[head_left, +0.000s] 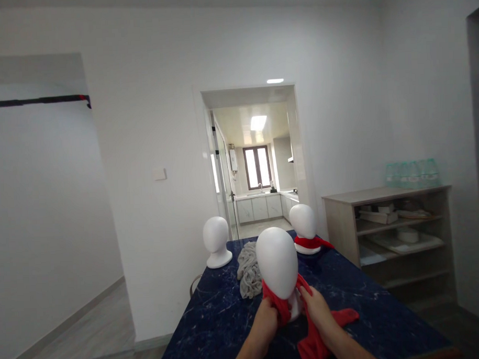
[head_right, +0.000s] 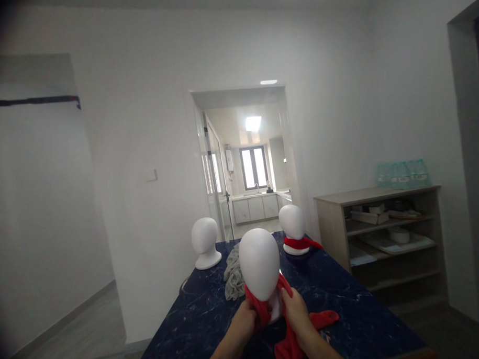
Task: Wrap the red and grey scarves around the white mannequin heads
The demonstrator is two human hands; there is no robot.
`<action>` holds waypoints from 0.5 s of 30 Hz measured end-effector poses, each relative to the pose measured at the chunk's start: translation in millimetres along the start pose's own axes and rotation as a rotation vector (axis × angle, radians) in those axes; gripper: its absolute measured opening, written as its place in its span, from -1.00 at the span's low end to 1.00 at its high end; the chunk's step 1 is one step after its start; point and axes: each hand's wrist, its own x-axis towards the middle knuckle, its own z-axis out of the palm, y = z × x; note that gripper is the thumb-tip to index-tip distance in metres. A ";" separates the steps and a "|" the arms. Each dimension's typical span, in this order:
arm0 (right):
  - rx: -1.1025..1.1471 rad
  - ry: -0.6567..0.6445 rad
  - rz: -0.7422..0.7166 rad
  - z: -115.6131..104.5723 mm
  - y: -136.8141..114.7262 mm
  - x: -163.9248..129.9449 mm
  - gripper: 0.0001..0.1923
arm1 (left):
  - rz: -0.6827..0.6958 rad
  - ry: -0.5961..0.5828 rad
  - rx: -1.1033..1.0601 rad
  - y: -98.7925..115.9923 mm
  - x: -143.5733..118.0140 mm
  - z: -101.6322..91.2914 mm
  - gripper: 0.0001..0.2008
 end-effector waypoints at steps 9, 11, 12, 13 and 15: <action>-0.378 0.112 -0.366 5.5 20.7 -41.4 -0.69 | 0.051 0.018 0.259 8.1 -2.4 -10.1 -0.75; -0.447 -0.001 -0.362 9.6 16.4 -45.4 -0.77 | 0.050 0.007 0.295 9.2 0.1 -13.2 -0.77; -0.458 -0.051 -0.358 11.5 13.8 -46.7 -0.79 | 0.049 -0.009 0.293 10.4 1.1 -14.2 -0.78; -0.453 -0.092 -0.356 13.3 11.2 -47.5 -0.80 | 0.048 -0.032 0.279 12.3 1.7 -14.8 -0.78; -0.428 -0.136 -0.351 16.3 6.2 -47.9 -0.77 | 0.028 -0.082 0.219 17.7 1.7 -14.7 -0.76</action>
